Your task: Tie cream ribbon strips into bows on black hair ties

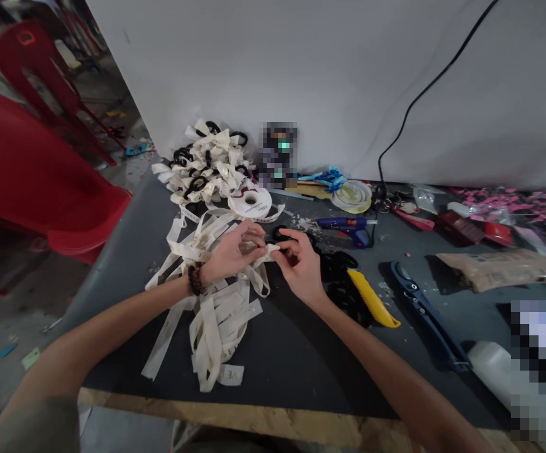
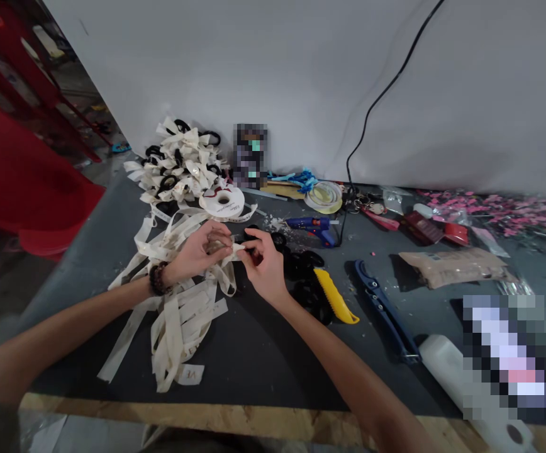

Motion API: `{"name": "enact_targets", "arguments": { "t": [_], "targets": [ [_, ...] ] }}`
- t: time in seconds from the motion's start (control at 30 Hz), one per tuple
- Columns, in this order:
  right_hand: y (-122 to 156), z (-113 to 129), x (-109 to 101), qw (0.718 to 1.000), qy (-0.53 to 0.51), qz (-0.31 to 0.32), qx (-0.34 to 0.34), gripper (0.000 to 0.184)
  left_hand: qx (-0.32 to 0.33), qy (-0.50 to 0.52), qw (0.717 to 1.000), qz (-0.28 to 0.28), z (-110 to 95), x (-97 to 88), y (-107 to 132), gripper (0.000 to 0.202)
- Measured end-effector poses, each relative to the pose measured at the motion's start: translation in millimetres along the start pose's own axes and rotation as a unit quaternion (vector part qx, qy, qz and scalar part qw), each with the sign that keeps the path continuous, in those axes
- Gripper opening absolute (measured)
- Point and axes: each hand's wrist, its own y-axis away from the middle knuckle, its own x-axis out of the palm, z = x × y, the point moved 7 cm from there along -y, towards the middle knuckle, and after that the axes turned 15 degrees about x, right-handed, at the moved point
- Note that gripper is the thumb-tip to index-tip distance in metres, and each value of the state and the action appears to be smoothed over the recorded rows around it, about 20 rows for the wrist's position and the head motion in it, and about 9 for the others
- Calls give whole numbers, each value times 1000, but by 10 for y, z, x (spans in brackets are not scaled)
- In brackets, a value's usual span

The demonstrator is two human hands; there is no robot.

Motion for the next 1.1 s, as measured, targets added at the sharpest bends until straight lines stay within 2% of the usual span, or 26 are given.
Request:
{"name": "enact_targets", "arguments": {
  "t": [0.1, 0.23, 0.33, 0.5, 0.77, 0.9, 1.1],
  "targets": [
    [-7, -9, -2, 1000, 14, 3, -3, 39, 9, 39, 999, -7, -8, -13, -21, 37],
    [-6, -19, 25, 999, 35, 20, -15, 38, 35, 57, 997, 27, -58, 13, -50, 31],
    [-1, -26, 40, 999, 26, 31, -18, 39, 21, 50, 998, 31, -38, 10, -51, 28],
    [4, -45, 26, 1000, -9, 18, -2, 40, 0, -1, 1000, 6, 5, -45, -31, 25],
    [16, -37, -18, 999, -40, -12, 8, 42, 16, -29, 999, -13, 33, -83, -18, 19],
    [25, -24, -19, 999, -41, -17, 1, 39, 52, -59, 996, -36, 4, -125, -27, 17],
    [38, 17, -21, 999, -37, -24, -4, 36, 58, -61, 996, -12, -72, -88, -42, 16]
  ]
}}
